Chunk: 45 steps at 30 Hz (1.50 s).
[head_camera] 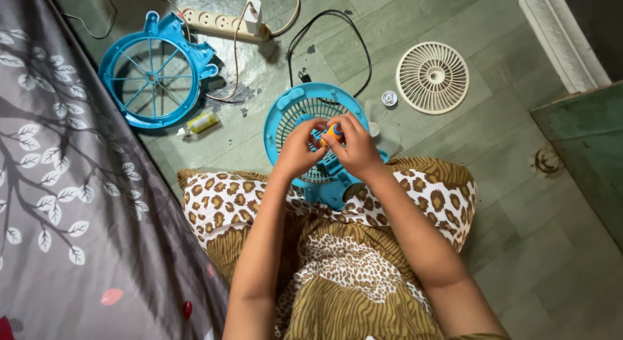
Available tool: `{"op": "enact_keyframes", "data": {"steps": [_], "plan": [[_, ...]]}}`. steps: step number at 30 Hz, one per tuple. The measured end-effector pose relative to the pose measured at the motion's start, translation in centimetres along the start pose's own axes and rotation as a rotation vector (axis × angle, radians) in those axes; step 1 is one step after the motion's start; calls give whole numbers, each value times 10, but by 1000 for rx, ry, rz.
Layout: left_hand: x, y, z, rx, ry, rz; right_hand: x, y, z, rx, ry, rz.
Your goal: The person disassembles a small blue electric fan, applies lubricant to the motor shaft, and reassembles the fan components. They also plug the fan into a power strip to test it.
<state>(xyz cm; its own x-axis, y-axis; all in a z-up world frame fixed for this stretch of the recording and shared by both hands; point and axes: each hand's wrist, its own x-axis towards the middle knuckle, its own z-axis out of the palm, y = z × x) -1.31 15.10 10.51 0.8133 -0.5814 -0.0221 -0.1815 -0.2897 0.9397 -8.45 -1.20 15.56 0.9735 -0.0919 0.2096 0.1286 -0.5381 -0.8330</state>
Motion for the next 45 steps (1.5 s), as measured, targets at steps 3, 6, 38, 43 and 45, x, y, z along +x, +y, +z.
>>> {"op": "enact_keyframes", "data": {"steps": [3, 6, 38, 43, 45], "plan": [[4, -26, -9, 49, -31, -47, -1, 9, 11, -10, 3, 40], [10, -69, -2, 80, 49, -120, 2, 15, 19, -36, -1, 37], [12, -166, 21, 93, -194, -273, 28, 16, 56, -630, -371, -272], [15, -202, 39, 414, -212, -57, 37, 12, 62, -680, -534, -231], [11, -203, 42, 289, -155, -11, 41, 12, 63, -678, -572, -273]]}}
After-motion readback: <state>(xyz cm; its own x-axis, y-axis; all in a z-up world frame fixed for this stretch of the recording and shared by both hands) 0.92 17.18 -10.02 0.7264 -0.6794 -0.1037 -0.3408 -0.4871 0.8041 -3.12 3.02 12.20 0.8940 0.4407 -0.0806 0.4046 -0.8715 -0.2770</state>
